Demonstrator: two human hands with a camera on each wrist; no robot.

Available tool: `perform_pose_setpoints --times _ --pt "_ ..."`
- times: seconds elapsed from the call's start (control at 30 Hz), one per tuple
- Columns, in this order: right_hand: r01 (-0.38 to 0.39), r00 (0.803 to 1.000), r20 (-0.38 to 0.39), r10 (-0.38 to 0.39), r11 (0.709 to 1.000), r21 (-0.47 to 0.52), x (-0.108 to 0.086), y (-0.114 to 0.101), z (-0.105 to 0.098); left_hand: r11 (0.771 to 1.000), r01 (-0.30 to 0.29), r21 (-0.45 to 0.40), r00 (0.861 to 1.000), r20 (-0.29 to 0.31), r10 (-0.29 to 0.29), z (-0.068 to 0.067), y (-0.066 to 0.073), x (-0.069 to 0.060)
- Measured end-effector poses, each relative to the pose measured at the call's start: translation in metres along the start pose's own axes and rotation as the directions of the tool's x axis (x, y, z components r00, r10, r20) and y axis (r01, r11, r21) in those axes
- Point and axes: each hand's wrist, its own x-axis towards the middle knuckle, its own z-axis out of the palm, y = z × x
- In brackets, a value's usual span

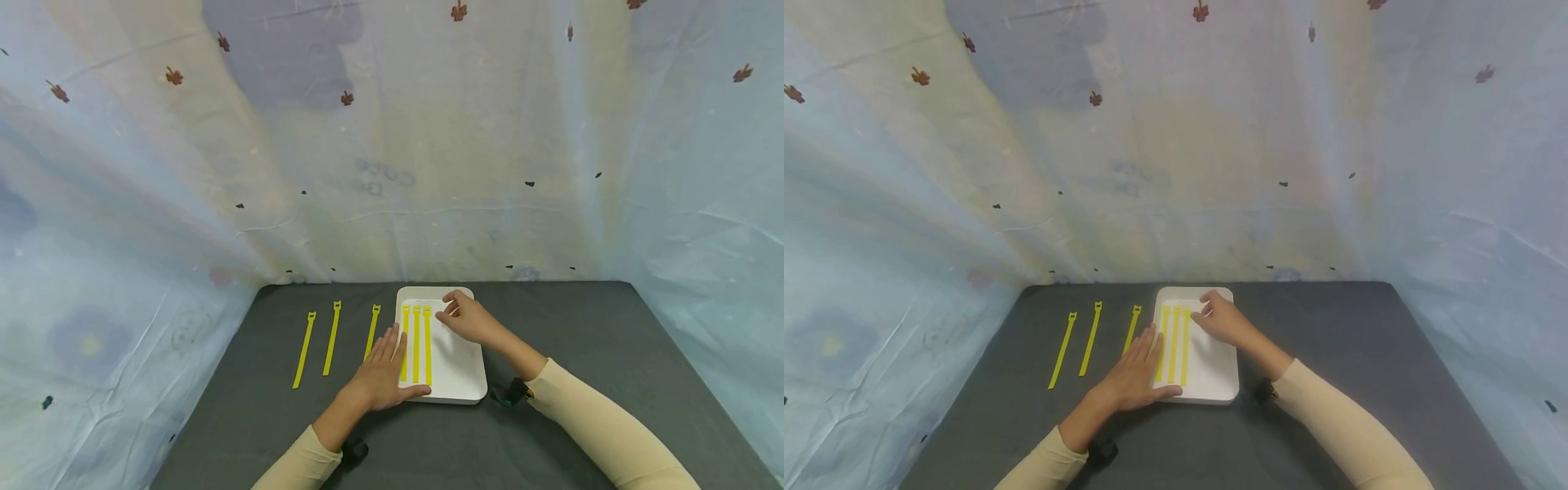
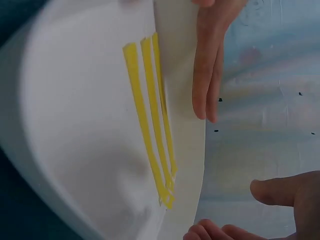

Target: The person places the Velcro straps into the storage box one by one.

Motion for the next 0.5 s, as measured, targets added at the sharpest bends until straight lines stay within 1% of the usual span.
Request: perform_pose_setpoints --times 0.17,0.4,0.5 --pt "0.038 0.999 -0.031 -0.039 0.999 -0.027 -0.020 0.003 -0.001 1.000 -0.008 -0.008 1.000 -0.008 0.008 0.000 0.000 -0.001" --pt "0.082 0.991 -0.097 -0.093 0.991 -0.108 -0.042 0.013 0.002 1.000 0.002 -0.004 1.000 -0.006 -0.002 0.000 -0.001 0.000" --pt "0.094 0.988 -0.110 -0.108 0.987 -0.130 -0.052 0.017 0.004 1.000 0.003 -0.006 1.000 -0.004 -0.003 0.000 0.000 0.000"
